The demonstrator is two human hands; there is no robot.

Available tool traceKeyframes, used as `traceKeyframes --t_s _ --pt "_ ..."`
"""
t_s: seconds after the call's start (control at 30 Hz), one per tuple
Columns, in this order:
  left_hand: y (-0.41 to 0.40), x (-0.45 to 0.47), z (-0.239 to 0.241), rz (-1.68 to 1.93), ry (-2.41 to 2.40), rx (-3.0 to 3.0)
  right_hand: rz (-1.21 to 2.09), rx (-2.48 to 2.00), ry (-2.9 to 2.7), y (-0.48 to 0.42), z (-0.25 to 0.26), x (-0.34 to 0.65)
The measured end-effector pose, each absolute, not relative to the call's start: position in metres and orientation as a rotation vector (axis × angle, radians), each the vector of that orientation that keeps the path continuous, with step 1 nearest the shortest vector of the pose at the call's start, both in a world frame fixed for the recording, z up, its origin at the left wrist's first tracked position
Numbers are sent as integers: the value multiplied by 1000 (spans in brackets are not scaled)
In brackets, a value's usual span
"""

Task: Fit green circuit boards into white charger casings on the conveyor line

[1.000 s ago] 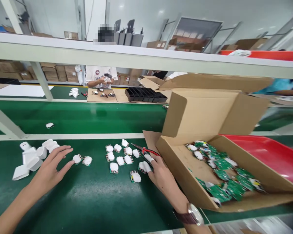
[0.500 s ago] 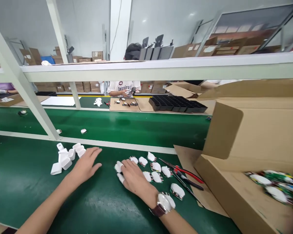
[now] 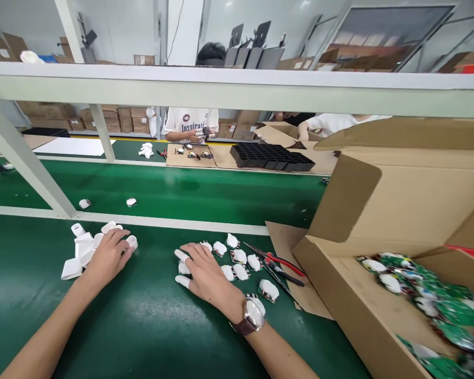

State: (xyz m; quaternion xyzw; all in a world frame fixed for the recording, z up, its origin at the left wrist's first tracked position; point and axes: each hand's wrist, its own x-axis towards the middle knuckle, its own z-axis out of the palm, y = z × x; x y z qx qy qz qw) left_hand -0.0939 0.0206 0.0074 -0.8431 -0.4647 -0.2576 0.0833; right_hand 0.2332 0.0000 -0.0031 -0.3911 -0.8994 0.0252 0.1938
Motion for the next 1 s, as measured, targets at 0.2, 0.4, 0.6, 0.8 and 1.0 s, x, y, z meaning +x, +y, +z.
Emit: traceKeyframes --t_s 0.2,0.4,0.6,0.8,1.0 --pt "-9 -38 3 -929 -1299 -3002 112 -1201 -2535 -5 -11 240" --pt "-10 -23 -6 -941 -1512 -3057 18 -1143 -2495 -18 -9 240" --pt "-21 -33 -18 -880 -1710 -3046 -315 -1259 -2457 -34 -30 222" --pt "-21 -33 -26 -878 -1692 -3081 -380 -1263 -2405 -36 -47 218" --pt "-19 -36 -18 -799 -1761 -3131 -120 -1248 -2332 -28 -29 231"
